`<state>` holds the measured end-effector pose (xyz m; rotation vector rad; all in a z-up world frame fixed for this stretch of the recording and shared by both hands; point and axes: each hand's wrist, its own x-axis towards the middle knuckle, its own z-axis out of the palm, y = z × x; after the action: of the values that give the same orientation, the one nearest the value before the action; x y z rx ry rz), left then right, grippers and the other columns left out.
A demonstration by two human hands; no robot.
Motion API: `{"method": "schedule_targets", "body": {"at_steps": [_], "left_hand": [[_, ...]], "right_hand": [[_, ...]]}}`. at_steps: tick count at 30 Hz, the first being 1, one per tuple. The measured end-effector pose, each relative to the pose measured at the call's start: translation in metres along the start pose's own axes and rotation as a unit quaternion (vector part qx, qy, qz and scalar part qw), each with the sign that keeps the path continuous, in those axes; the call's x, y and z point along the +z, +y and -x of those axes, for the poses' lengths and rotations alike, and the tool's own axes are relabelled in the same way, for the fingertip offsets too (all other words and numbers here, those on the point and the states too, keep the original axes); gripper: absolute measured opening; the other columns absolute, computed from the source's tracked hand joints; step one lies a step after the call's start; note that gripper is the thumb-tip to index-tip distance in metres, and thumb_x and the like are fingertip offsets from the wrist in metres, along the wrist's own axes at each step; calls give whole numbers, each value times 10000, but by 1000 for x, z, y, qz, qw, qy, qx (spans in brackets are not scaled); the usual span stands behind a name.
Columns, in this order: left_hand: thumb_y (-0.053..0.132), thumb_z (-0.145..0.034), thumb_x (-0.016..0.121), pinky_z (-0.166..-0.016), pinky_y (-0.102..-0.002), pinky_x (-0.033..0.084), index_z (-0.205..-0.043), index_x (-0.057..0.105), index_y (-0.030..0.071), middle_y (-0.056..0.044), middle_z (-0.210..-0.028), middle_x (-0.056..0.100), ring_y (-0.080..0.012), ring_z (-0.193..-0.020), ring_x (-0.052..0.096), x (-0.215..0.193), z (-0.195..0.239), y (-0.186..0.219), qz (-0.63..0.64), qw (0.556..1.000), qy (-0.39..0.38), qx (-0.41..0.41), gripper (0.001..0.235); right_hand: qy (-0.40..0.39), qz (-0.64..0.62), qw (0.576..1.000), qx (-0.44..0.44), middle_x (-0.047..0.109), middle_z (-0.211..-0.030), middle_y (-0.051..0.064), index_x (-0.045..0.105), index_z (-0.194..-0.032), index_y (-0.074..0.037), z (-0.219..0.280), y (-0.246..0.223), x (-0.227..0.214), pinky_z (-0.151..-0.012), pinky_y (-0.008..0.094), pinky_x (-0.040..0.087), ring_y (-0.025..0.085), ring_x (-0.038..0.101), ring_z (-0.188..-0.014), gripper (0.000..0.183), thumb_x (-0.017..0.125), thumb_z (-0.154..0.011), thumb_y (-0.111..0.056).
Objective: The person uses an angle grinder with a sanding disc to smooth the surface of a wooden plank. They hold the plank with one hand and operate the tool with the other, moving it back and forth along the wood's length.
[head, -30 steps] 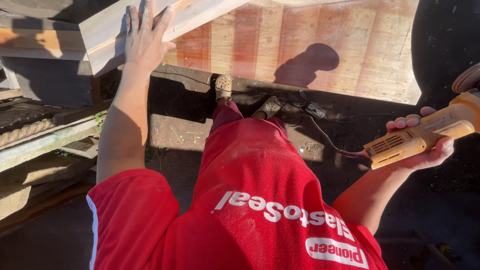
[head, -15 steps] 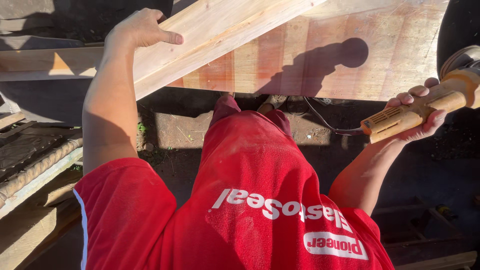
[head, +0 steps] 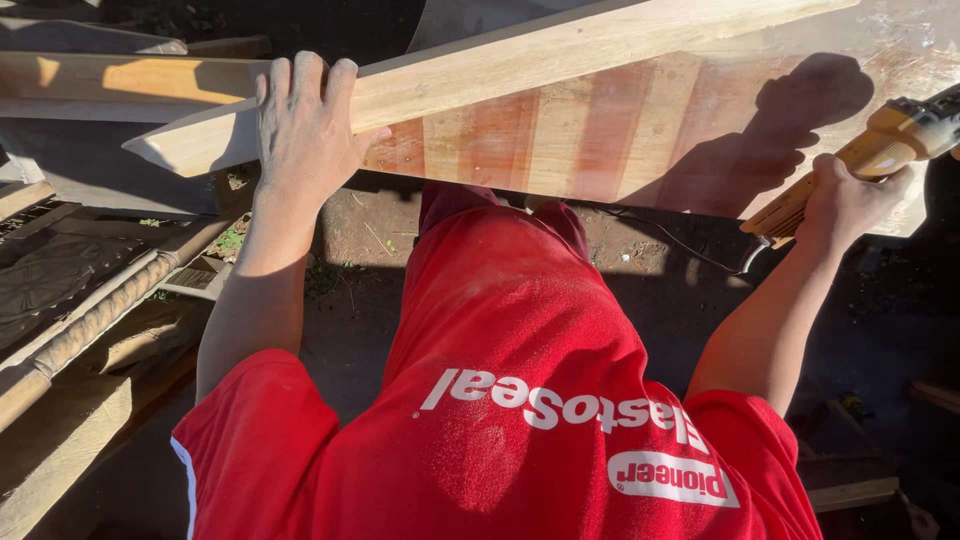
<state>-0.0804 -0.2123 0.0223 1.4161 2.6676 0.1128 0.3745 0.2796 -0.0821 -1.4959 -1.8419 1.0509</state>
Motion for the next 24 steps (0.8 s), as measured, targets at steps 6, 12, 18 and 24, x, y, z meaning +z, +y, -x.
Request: {"method": "schedule_targets", "body": {"at_steps": [6,12,18,24], "left_hand": [[388,-758,934,-1002,-562,435,-1513,453,161,-149,-1203,516,-353,-1127,515,-21,-33,15,73,995,-73,-8,924],[337,-790,902,-969,-581,492,-1639,268,287,-233,-1396,555,-461,-1173,567,-10,-80,73,120,986,-48,105,1060],[259,-798,915,-841,-500,568,-1626,355,344,-179,-1152,716,-386,-983,724,-25,-94,76,173,975,-125,64,1004],[184,-703,914,-1025,-392,486,-1591,381,257,-165,-1413,627,-318,-1239,641,-64,-40,69,267,941,-199,-64,1038]], "right_hand": [[32,224,973,-32,678,-1234,175,399,-1468,22,-13,1,36,-897,390,593,300,744,-1069,823,784,-742,-22],[74,271,953,-111,546,-1456,294,223,-1621,47,18,-2,54,-1105,461,497,447,570,-1323,1022,908,-873,-80],[1,223,972,-80,670,-1311,232,185,-1612,65,25,-17,64,-1056,484,512,426,644,-1194,1021,888,-906,-159],[5,195,981,-10,687,-1144,235,608,-1239,19,36,-17,80,-927,483,554,412,684,-1067,465,850,-1013,-307]]}}
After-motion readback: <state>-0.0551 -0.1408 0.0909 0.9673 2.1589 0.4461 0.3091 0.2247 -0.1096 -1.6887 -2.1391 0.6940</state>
